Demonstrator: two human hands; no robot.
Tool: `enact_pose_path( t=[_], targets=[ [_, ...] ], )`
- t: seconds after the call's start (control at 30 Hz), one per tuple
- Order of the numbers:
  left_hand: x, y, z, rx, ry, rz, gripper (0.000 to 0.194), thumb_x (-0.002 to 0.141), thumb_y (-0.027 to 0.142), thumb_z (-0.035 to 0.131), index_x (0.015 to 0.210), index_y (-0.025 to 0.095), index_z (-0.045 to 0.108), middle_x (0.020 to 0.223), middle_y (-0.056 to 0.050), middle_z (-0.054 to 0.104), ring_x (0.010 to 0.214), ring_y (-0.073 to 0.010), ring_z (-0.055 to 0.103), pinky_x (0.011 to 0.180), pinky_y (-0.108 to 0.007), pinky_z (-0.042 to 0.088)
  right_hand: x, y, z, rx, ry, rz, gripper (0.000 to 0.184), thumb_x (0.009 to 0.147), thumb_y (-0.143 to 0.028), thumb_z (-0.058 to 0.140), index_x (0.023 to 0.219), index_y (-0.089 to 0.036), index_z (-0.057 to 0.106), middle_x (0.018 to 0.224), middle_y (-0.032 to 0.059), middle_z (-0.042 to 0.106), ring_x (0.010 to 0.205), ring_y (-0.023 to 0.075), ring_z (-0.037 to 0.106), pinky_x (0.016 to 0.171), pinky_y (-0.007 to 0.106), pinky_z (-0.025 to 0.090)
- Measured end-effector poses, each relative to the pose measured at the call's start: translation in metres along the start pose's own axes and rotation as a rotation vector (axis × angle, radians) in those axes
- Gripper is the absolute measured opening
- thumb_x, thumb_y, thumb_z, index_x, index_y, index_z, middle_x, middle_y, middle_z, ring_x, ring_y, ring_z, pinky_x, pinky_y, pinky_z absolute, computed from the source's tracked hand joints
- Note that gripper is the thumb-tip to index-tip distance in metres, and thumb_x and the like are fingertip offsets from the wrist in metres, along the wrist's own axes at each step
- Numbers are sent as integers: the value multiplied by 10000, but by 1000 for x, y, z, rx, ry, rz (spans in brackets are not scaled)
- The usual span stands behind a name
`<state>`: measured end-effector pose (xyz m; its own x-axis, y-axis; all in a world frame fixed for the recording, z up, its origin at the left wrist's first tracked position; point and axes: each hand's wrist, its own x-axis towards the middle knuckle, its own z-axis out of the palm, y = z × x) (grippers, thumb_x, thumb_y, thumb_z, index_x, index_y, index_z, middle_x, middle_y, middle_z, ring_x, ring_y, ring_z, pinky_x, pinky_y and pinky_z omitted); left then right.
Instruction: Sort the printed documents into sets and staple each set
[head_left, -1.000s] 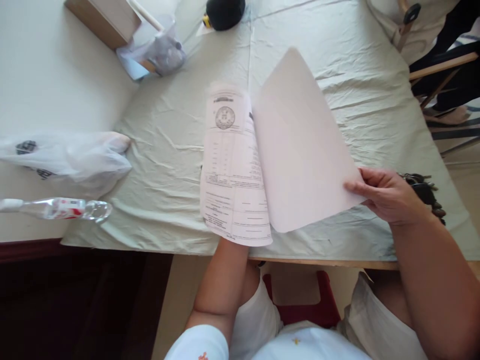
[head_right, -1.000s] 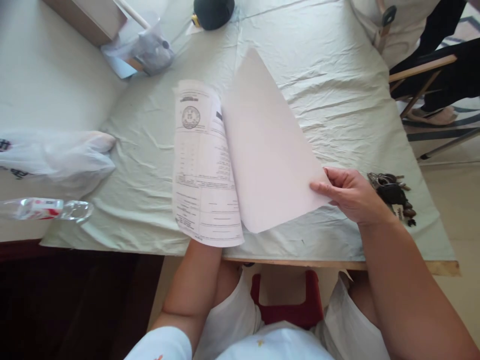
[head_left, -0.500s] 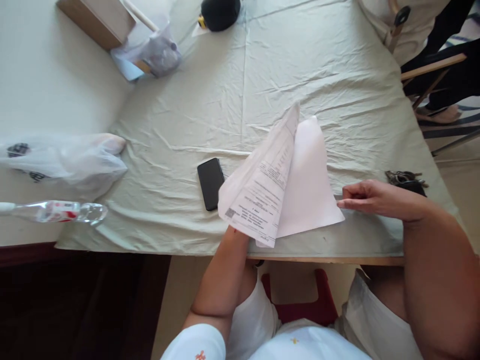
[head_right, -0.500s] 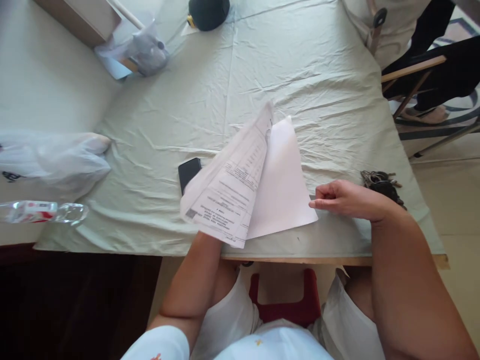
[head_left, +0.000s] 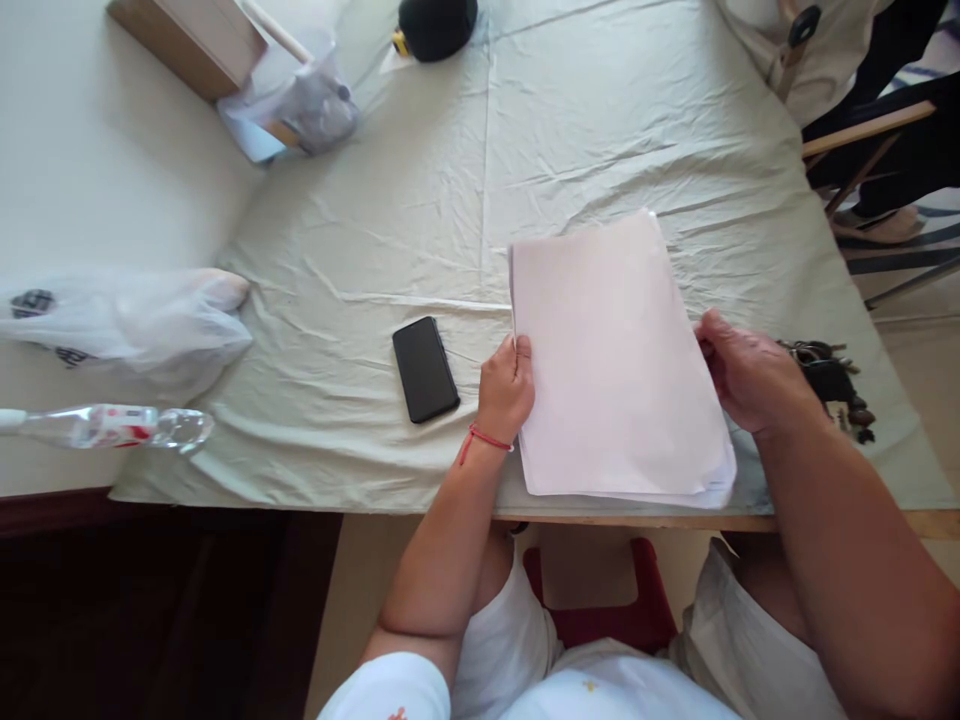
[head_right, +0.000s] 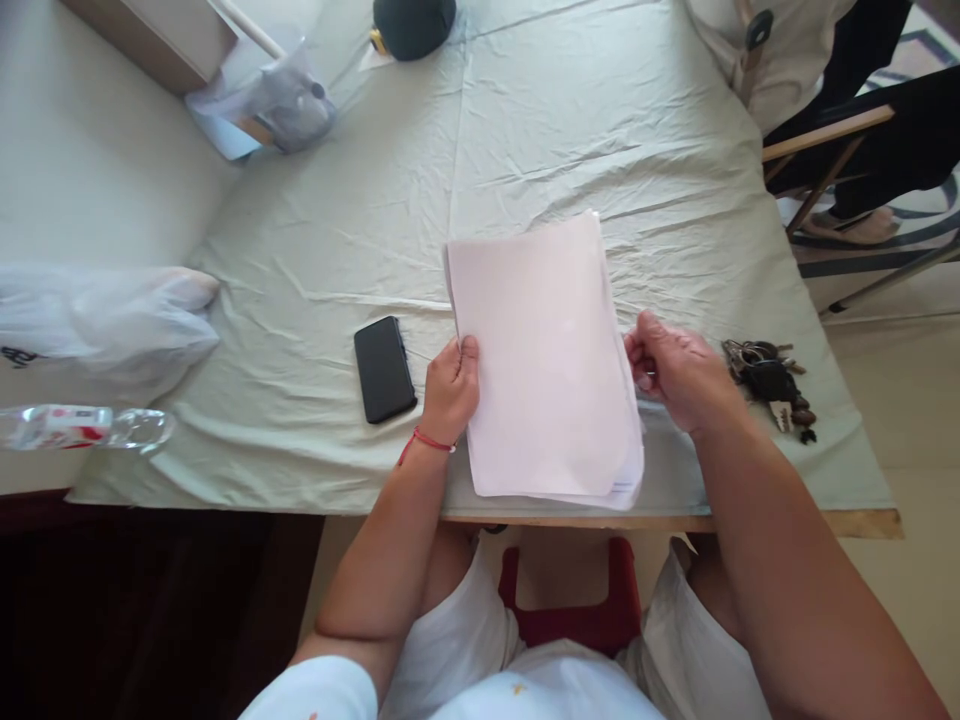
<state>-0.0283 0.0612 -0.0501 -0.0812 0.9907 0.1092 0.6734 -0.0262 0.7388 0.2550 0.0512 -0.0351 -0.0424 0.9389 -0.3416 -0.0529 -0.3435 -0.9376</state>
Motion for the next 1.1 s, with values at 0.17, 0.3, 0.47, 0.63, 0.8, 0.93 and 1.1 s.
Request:
enact_pose_path(
  t=[0.17,0.3,0.47,0.63,0.8,0.93,1.1],
  targets=[
    [-3,-5,5,-287,-26,3,468,1051,598,428,883,186,576,893,-99,674,886,-234,621,832,-349,434,1,-8,-10,73,64,8,630,804,-858,648,771,-229,667,693,16,587,548,119,463,473,289,314],
    [-4,-6,11,-365,-60,-32,577,1013,711,445,866,175,600,903,-100,676,883,-230,606,821,-354,442,-4,-6,-10,-197,169,-139,442,761,-614,862,746,-228,646,659,-21,554,569,112,435,513,274,318],
    [-5,-6,18,-491,-83,-98,701,946,841,441,888,163,608,931,-108,690,875,-228,606,778,-354,458,-10,-4,-4,-465,271,-201,331,851,-532,787,776,-230,671,713,3,605,626,145,472,573,304,331],
    [-8,1,19,-477,-33,-59,732,970,819,429,1057,134,673,1104,-132,724,1047,-247,654,941,-367,482,-14,-7,6,-705,346,-366,245,958,-467,659,855,-248,696,759,38,652,699,210,564,695,360,413],
    [-10,2,20,-428,4,-62,729,987,803,413,1115,134,676,1135,-135,730,1092,-260,662,968,-375,485,-23,-6,21,-896,474,-736,154,976,-361,643,844,-284,659,1006,95,717,999,314,629,986,517,440],
    [-10,2,21,-435,-13,-98,756,971,827,407,1091,127,665,1119,-147,718,1074,-263,654,946,-372,487,-37,-13,31,-700,375,-796,130,948,-295,687,834,-282,626,1089,92,715,1068,311,639,1022,537,463],
    [-9,5,23,-423,-39,-111,736,942,861,408,967,159,626,969,-116,695,918,-239,628,820,-359,490,-47,-25,27,-286,-89,-516,196,977,-392,682,831,-265,645,1287,78,716,1237,300,653,1063,482,512]
  ],
)
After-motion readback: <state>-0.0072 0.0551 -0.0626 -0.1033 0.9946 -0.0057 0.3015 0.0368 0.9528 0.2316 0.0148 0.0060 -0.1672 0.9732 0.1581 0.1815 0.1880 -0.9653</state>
